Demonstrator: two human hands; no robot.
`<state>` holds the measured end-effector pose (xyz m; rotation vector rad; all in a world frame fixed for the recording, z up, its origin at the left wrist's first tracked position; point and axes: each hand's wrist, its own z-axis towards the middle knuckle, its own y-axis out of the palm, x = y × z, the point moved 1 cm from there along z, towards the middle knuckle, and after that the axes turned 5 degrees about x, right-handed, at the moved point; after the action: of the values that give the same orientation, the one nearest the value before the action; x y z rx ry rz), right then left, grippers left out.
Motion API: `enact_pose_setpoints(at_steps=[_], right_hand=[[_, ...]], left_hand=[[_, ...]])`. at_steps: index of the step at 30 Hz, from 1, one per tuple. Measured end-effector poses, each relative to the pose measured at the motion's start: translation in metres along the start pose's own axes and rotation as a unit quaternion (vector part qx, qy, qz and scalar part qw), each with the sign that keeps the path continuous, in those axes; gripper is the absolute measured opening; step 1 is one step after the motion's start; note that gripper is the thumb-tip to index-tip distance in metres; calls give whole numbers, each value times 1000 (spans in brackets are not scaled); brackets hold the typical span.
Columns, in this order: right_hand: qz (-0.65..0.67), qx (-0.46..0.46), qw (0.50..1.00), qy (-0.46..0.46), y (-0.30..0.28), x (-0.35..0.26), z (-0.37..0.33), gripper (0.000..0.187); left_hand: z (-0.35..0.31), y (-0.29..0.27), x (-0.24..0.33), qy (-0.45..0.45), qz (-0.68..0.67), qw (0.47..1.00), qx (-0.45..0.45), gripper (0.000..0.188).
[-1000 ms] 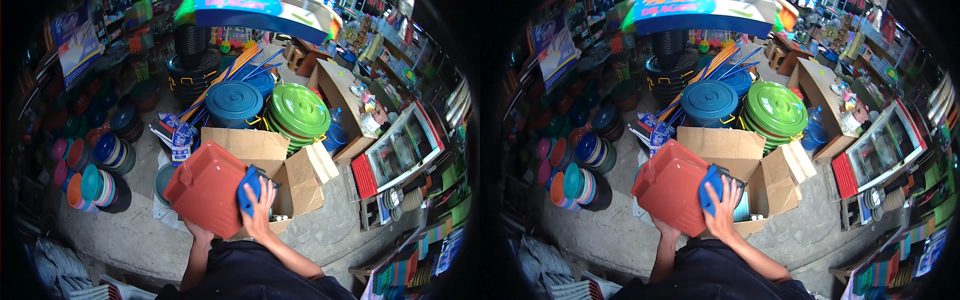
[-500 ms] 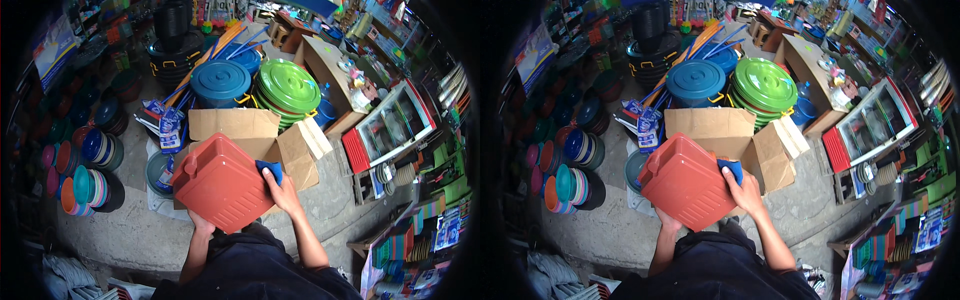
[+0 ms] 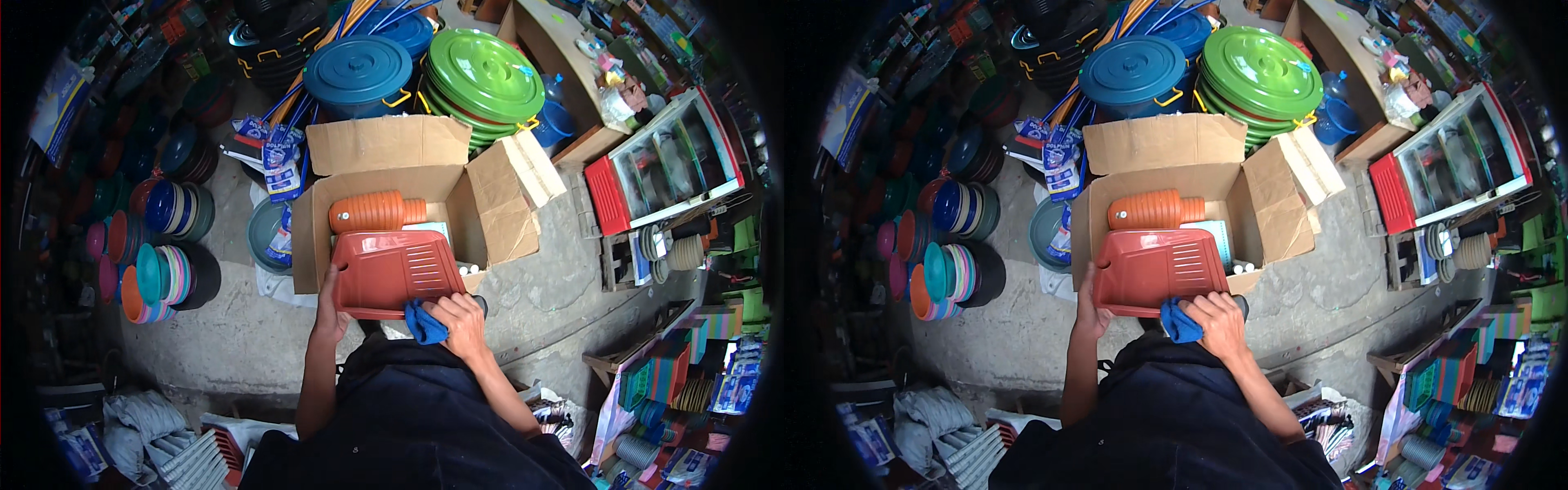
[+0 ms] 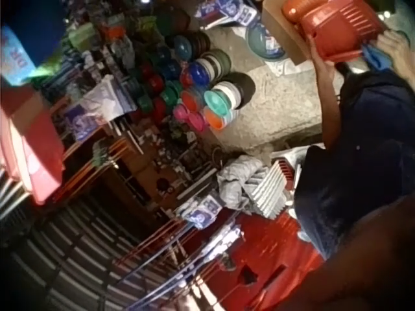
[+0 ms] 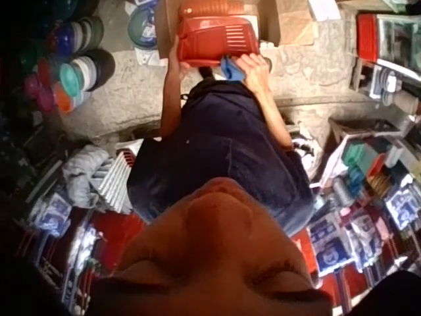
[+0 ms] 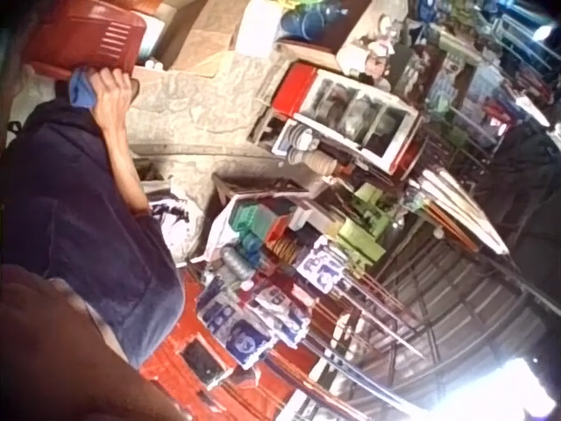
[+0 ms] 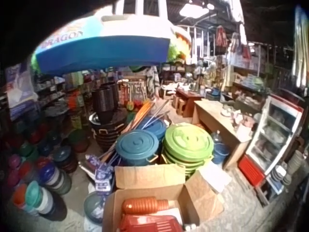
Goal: Assembling plastic dustpans by wiping the tray with a cloth and attaching the handle pole.
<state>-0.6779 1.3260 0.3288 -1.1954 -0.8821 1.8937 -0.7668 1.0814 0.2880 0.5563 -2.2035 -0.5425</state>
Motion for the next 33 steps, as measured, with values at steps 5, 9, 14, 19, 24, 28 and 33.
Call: enact_pose_setpoints(at_steps=[5,9,14,19,24,28,33], right_hand=[[149,-10,986,73,6,28,-23,43],[317,91,874,358,20,69,-55,33],[269,253,823,432,17,109,-51,28],[198,448,700,520,46,173,-69,37],[315,198,641,671,60,197,-93,55],[566,112,470,668,80,193,-120,67],[567,104,411,706,78,227,-185,61]], left_hand=[[8,-17,-18,-10,44,999,-7,70],[15,-20,-22,0,96,995,15,86],[33,-19,-26,-27,107,993,42,93],[62,-16,-47,-27,142,988,51,87],[77,-15,-80,-111,156,982,-10,98],[82,2,-124,-152,237,959,-16,89],[115,21,-166,-232,112,965,-41,59]])
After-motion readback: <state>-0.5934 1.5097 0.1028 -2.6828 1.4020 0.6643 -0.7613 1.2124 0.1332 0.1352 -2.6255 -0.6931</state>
